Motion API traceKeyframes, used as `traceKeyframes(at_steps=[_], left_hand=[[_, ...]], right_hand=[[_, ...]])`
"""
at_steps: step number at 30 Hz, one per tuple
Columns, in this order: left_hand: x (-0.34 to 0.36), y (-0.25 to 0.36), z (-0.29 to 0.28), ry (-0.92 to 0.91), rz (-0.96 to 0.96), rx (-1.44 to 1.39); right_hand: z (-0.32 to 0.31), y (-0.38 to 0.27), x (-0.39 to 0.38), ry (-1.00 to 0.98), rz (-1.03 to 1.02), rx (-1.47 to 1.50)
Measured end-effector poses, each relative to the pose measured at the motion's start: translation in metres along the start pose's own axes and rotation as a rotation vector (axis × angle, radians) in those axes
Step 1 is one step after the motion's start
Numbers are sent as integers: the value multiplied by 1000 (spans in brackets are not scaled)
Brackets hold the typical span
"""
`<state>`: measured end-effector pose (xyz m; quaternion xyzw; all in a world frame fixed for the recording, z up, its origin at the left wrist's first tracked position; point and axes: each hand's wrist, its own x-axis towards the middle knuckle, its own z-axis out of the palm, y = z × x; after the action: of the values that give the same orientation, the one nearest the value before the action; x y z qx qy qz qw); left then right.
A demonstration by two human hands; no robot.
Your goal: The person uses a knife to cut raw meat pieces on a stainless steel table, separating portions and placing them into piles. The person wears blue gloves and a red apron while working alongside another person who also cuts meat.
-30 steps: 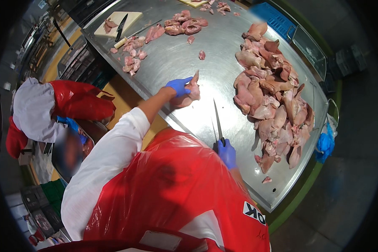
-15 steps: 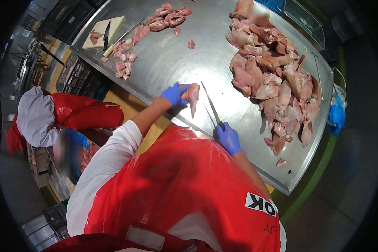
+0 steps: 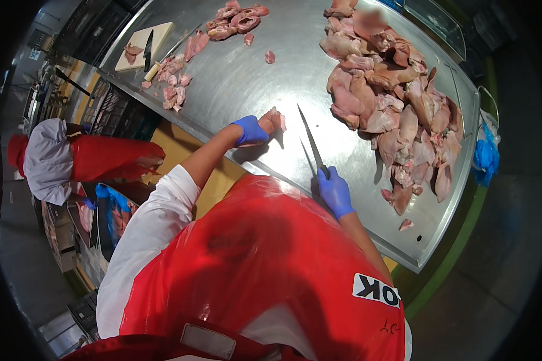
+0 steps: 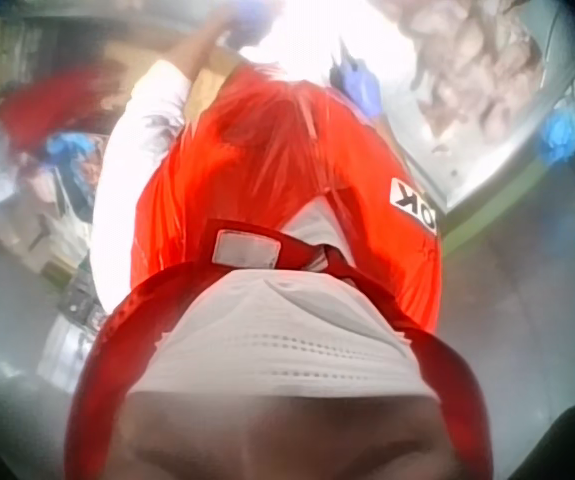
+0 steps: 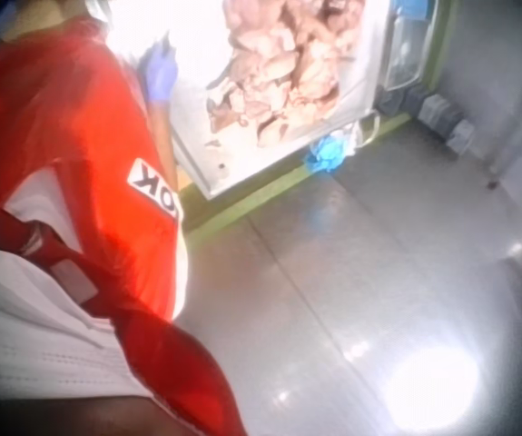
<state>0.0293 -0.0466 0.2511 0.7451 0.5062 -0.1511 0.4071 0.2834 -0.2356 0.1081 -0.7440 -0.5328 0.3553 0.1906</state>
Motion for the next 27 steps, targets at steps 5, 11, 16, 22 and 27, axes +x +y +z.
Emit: traceKeyframes(at_steps=[5,11,16,22,27], left_hand=[[50,-57,44,62,-54,12],[78,-78,57,83,115,1],[71,-73,35,-38,-59,46],[67,-86,53,228,-151,-1],[77,-101,48,186,-78,-38]], right_hand=[[-12,-39,-5,-33,-89,40],[-2,-65,7,-193,-87,-79],[15,-63,37,-146,-156,-297],[6,-84,66,-207,-196,-377],[-4,-97,71,-242,-198,-467]])
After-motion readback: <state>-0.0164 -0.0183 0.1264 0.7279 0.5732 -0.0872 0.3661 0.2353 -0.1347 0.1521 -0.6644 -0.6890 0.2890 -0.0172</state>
